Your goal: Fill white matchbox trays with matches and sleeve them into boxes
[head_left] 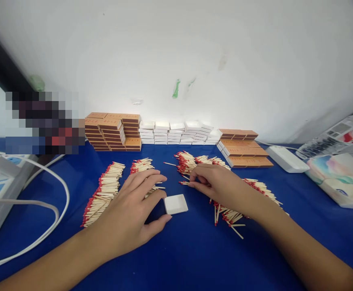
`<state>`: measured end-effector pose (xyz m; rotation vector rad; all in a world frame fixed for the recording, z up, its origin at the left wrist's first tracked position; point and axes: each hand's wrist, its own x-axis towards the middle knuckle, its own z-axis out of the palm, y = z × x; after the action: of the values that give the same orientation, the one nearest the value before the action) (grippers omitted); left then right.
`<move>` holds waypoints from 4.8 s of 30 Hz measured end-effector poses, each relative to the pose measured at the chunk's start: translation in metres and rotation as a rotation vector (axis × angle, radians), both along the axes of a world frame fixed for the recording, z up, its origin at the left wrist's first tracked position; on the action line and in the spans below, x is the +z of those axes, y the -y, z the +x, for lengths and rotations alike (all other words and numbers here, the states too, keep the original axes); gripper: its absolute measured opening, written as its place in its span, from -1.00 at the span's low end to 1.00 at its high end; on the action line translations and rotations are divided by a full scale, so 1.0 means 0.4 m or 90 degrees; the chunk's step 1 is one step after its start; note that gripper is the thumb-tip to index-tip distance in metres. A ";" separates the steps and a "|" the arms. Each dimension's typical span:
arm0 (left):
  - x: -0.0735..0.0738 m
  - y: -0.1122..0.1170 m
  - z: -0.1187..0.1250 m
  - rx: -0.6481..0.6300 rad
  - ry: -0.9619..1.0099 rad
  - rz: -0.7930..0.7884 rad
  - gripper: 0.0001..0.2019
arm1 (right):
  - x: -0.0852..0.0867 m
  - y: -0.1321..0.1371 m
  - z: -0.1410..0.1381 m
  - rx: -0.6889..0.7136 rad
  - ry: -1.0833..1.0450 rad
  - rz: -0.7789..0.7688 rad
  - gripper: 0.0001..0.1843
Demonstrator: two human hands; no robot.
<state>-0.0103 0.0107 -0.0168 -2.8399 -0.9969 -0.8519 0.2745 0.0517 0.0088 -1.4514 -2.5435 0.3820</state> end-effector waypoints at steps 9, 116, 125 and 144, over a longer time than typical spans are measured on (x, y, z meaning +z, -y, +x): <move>-0.004 0.001 -0.001 -0.006 0.001 -0.012 -0.82 | -0.006 -0.007 0.028 0.004 -0.003 0.005 -0.83; 0.008 -0.003 0.002 0.003 -0.020 0.014 -0.81 | 0.009 0.093 -0.068 0.100 0.058 0.093 -0.83; 0.008 -0.002 0.000 -0.010 -0.018 0.004 -0.81 | 0.004 0.102 -0.079 0.118 0.051 0.038 -0.82; 0.004 0.001 0.002 -0.015 -0.011 -0.010 -0.81 | -0.009 0.047 -0.039 -0.059 -0.020 0.158 -0.87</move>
<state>-0.0094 0.0105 -0.0151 -2.8716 -0.9751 -0.8230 0.2591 0.0328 0.0051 -1.4498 -2.3871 0.0711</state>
